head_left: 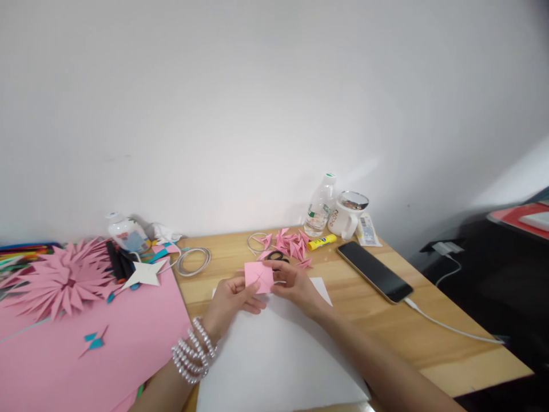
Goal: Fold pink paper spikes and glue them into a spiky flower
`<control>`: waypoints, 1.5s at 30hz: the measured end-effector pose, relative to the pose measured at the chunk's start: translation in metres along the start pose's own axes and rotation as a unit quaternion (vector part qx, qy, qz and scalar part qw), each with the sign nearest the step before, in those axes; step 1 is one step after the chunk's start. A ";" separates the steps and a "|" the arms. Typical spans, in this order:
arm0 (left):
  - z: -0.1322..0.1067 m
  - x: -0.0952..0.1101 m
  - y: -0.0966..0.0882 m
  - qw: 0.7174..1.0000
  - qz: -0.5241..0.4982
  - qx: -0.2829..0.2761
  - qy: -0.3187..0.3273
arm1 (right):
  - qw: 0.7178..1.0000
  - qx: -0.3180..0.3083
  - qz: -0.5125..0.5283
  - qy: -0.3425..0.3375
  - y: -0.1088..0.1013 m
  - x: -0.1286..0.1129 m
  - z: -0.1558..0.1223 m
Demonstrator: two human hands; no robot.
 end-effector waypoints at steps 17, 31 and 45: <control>-0.001 -0.001 0.000 1.000 0.000 -0.012 0.024 | 0.996 0.071 -0.043 -0.039 -0.009 0.007 0.004; -0.003 -0.003 0.000 0.998 -0.024 -0.004 -0.050 | 0.993 0.104 -0.043 -0.044 -0.010 0.012 0.005; 0.000 -0.006 0.003 0.997 0.075 0.000 0.008 | 0.997 0.041 -0.033 -0.061 -0.001 0.006 0.002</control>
Point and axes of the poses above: each hand's wrist, its own z-axis towards the middle knuckle, its own y-axis out of the palm, x = y × z, the point moved 3 cm from there along z, towards the middle knuckle, and after that the axes turned 12 degrees about z, right-handed, at the moved point
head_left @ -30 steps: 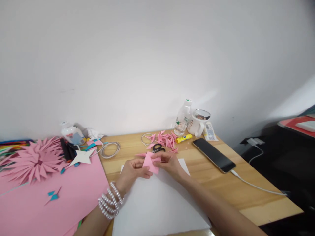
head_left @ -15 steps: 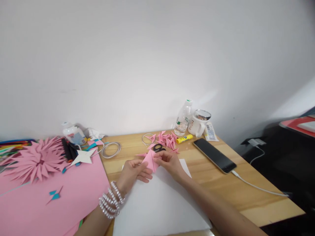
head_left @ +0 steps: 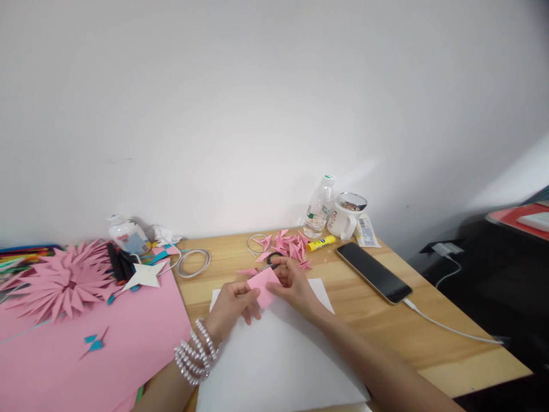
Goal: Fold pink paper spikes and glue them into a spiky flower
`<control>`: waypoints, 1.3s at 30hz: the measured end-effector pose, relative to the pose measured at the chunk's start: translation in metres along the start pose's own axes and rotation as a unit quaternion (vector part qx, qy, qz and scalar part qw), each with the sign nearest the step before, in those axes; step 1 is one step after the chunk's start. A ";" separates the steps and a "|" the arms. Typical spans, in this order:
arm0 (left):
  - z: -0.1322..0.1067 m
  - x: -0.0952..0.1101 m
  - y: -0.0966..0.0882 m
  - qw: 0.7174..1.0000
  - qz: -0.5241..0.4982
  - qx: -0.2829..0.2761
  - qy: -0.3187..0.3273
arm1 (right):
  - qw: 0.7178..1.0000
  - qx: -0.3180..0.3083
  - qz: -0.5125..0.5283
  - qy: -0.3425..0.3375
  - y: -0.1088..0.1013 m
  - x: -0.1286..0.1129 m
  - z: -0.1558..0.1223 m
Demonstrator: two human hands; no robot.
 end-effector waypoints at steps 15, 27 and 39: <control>0.001 -0.001 0.001 0.986 0.162 0.020 0.037 | 0.994 -0.055 -0.084 0.043 0.002 -0.001 -0.001; -0.001 0.001 -0.005 0.999 -0.035 0.019 -0.036 | 0.995 0.097 -0.024 0.019 -0.008 -0.006 0.001; 0.001 0.001 -0.006 0.997 -0.028 0.065 0.010 | 0.999 0.021 -0.027 0.004 -0.004 0.004 0.002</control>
Point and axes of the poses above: each hand's wrist, its own z-axis towards the middle knuckle, its own y-axis out of the palm, x = y × z, the point moved 3 cm from there along z, towards the middle knuckle, and after that the axes turned 12 degrees about z, right-handed, at the moved point
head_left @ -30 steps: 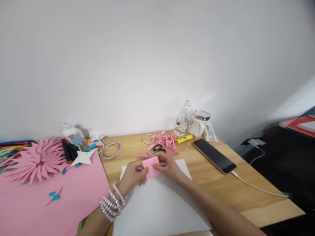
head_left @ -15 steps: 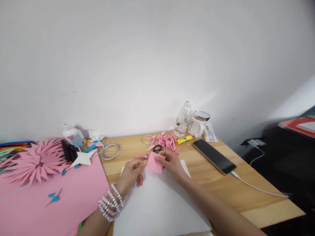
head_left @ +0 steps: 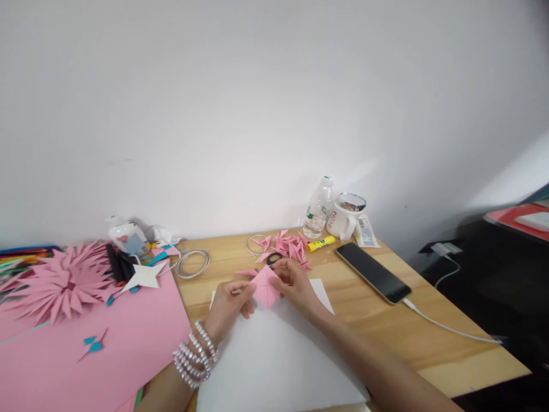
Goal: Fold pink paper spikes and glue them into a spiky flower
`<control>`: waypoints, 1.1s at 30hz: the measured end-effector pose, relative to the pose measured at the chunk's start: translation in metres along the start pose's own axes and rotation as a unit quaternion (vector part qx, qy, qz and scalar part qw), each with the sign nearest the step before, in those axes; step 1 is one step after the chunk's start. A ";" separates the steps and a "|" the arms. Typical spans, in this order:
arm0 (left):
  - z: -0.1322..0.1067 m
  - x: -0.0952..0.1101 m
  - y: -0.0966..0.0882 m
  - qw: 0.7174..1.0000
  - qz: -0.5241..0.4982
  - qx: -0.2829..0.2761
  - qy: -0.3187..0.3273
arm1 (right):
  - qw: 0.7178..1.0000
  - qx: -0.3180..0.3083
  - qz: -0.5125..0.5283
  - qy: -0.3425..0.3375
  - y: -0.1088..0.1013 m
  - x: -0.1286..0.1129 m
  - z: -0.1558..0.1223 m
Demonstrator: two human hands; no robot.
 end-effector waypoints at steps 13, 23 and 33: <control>0.000 0.004 0.000 0.986 -0.154 -0.061 -0.008 | 0.931 -0.063 -0.240 -0.266 0.009 -0.018 -0.010; -0.001 0.007 0.002 0.980 -0.189 -0.058 0.014 | 0.884 -0.077 -0.314 -0.338 0.012 -0.012 -0.012; -0.003 0.007 0.006 0.979 -0.187 -0.079 0.011 | 0.943 -0.022 -0.241 -0.227 0.013 -0.015 -0.013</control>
Point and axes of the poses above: each hand's wrist, its own z-axis towards the middle knuckle, its own y-axis out of the palm, x = y × z, the point moved 3 cm from there along z, towards the middle knuckle, and after that the axes turned 12 degrees about z, right-handed, at the moved point
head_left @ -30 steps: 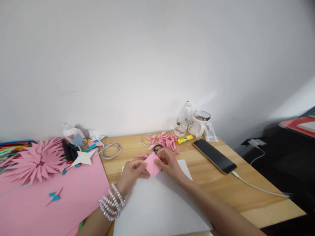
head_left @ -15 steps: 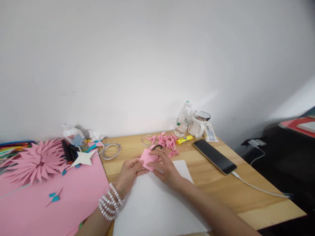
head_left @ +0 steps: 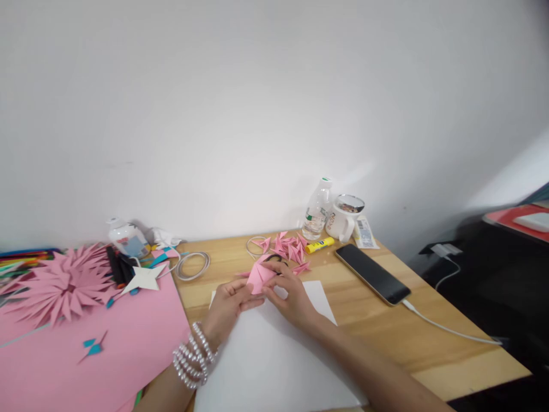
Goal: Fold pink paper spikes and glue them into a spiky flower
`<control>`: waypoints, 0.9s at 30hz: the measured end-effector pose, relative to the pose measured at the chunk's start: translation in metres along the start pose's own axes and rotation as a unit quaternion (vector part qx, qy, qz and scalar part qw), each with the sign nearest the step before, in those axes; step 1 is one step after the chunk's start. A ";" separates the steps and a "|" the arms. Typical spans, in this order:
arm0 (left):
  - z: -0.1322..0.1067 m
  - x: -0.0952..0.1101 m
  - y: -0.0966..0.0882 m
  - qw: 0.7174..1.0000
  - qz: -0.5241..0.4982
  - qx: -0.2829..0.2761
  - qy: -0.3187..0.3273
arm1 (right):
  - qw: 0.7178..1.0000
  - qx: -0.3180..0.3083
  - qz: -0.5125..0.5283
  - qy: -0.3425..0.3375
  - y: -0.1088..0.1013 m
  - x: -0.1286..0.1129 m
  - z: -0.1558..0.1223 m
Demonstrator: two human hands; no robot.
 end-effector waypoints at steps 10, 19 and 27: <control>0.001 -0.002 0.002 0.998 0.041 -0.044 0.026 | 0.994 0.016 0.060 0.085 0.000 0.009 0.001; 0.003 -0.004 -0.004 0.996 0.078 0.014 0.028 | 0.989 -0.011 0.107 0.104 0.000 0.007 0.003; 0.004 -0.005 -0.004 0.998 0.061 0.006 0.008 | 0.983 0.012 0.123 0.137 -0.002 0.011 0.004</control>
Point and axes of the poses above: each hand's wrist, its own z-axis towards the middle knuckle, its own y-axis out of the palm, x = y × z, the point moved 3 cm from there along z, towards the middle knuckle, and after that the axes turned 12 degrees about z, right-handed, at the moved point
